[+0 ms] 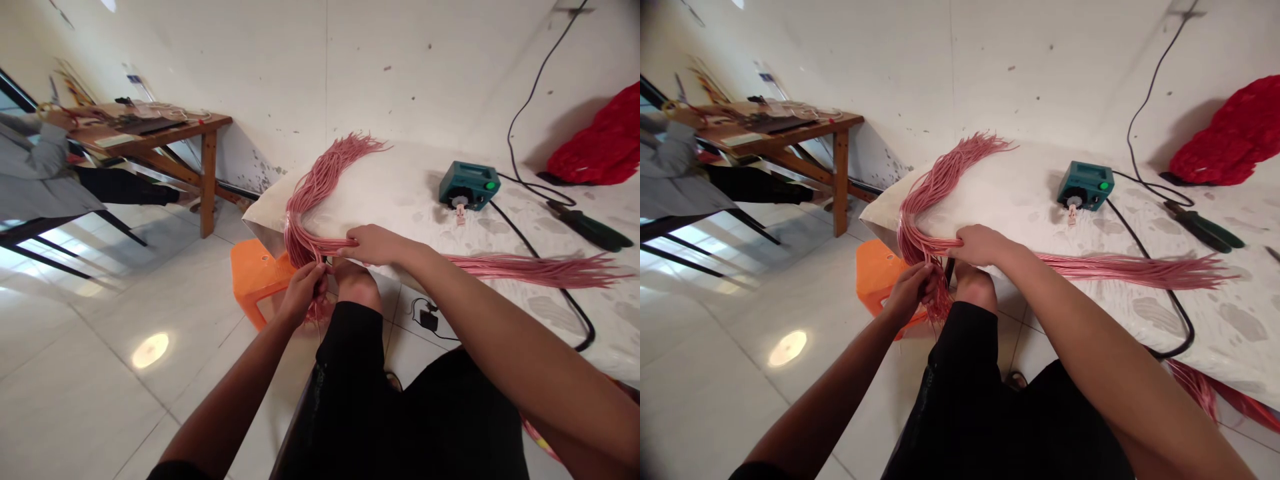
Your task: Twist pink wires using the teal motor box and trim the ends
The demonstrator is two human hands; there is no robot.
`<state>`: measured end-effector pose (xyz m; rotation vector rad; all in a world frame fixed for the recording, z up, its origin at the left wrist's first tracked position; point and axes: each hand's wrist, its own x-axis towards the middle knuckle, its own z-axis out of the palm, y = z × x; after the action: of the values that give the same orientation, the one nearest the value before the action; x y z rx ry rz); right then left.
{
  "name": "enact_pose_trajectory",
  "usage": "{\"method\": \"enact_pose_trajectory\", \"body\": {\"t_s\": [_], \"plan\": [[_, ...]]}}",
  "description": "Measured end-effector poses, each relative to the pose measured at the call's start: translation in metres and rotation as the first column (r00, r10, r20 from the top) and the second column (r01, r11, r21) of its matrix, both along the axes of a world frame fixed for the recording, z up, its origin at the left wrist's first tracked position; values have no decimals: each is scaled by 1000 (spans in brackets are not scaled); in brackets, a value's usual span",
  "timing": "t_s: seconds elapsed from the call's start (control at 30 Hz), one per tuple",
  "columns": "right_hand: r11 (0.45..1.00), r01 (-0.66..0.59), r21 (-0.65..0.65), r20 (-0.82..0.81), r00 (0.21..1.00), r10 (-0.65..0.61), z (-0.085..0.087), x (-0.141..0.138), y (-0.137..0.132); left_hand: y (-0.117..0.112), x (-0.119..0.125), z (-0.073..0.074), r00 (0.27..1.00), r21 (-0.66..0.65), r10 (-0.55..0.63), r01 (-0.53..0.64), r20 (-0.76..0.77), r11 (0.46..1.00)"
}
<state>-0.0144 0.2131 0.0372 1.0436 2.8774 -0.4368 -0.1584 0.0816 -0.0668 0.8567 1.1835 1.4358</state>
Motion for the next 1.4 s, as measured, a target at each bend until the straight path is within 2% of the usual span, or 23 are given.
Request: {"method": "enact_pose_trajectory", "body": {"t_s": [0.1, 0.2, 0.3, 0.4, 0.5, 0.6, 0.77, 0.87, 1.0, 1.17, 1.4], "plan": [[984, 33, -174, 13, 999, -31, 5, 3, 1, -2, 2, -2, 998, -9, 57, -57, 2, 998], [940, 30, -341, -37, 998, -45, 10, 8, 0, -2, 9, 2, 996, -20, 80, -79, 39, 997], [882, -8, -472, -112, 992, -51, 14, 10, -3, 3, 17, 14, 992, -14, 58, -57, 111, 998], [859, -19, -511, -150, 986, -68, 17, 12, -7, 9, 21, 28, 983, -12, 27, -25, 179, 1000], [871, 6, -492, -140, 986, -85, 17, 14, -8, 12, 20, 36, 977, -19, 2, 3, 212, 1000], [895, 35, -444, -93, 992, -85, 14, 19, -7, 11, 19, 35, 977, -24, -11, 16, 211, 1000], [969, -6, -247, -118, 993, -24, 8, 26, 3, 11, 19, 28, 980, -40, -18, 26, 200, 999], [988, -62, -139, -125, 991, 45, 8, 28, 10, 13, 20, 30, 981, -37, -21, 29, 195, 999], [996, -89, -31, -95, 992, 86, 12, 29, 13, 10, 17, 37, 977, -38, -44, 53, 207, 998], [992, -127, 9, -9, 992, 128, 19, 28, 9, 5, 12, 44, 970, -57, -56, 71, 235, 996], [981, -83, 174, 68, 995, 72, 27, 24, 6, 4, 6, 48, 947, -87, -99, 131, 305, 988]]}}
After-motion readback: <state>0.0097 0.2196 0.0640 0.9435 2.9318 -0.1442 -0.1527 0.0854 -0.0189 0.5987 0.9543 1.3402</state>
